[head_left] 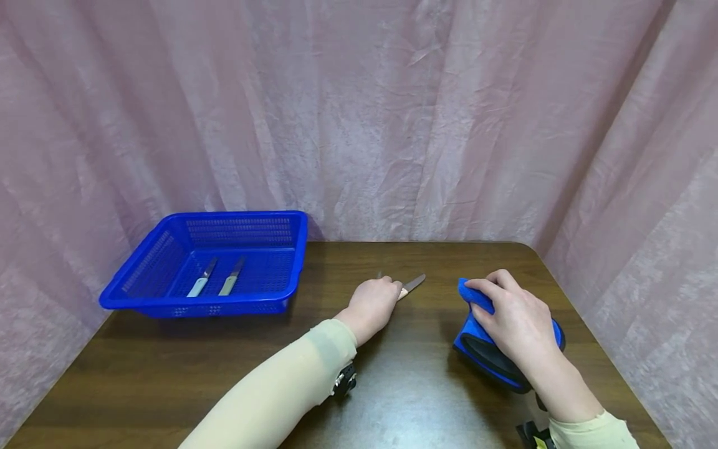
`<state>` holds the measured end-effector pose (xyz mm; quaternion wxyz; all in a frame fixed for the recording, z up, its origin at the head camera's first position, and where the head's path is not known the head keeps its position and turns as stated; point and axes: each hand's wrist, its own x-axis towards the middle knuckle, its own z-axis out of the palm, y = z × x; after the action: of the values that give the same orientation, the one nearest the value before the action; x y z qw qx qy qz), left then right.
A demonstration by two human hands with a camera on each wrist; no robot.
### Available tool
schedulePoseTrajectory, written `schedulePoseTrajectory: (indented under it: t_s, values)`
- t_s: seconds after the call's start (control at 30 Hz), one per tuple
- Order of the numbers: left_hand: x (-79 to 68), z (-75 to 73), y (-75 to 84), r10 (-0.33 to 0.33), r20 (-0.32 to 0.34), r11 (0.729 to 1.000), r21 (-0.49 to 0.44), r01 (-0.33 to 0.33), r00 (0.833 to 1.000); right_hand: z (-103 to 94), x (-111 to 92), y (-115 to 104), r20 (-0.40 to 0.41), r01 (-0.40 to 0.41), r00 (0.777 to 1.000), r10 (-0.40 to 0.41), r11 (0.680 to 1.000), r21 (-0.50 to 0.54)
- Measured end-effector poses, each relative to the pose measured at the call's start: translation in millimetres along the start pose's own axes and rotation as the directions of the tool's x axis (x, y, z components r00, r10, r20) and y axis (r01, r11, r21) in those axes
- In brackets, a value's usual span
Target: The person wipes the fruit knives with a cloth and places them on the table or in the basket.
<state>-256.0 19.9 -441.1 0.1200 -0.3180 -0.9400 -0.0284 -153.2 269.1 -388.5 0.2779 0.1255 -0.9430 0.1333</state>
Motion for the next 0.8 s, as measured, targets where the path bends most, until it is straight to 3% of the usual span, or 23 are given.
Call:
schedulePoseTrajectory:
  t_s: [0.23,0.43,0.67,0.8]
  values:
    - [0.5,-1.4,-5.0,-0.021,0.021,0.999,0.039,0.020,1.000,0.2,2.4,-2.6,-0.015,0.011,1.000,-0.011,1.000,0.003]
    - [-1.0,-4.7,-3.9,-0.046,0.080,0.996,0.080,0.039,0.996,0.1,2.8,-4.4,-0.009,0.005,1.000,-0.005,1.000,0.003]
    - [-4.3,-5.6,-4.1,-0.099,0.131,0.995,0.001,0.099,0.986,0.9,1.5,-7.8,-0.008,0.005,1.000,-0.005,1.000,0.012]
    - [-8.9,-11.8,-5.7,-0.083,0.094,0.996,-0.028,0.086,0.992,1.0,2.3,-10.4,-0.015,0.005,1.000,-0.004,1.000,0.015]
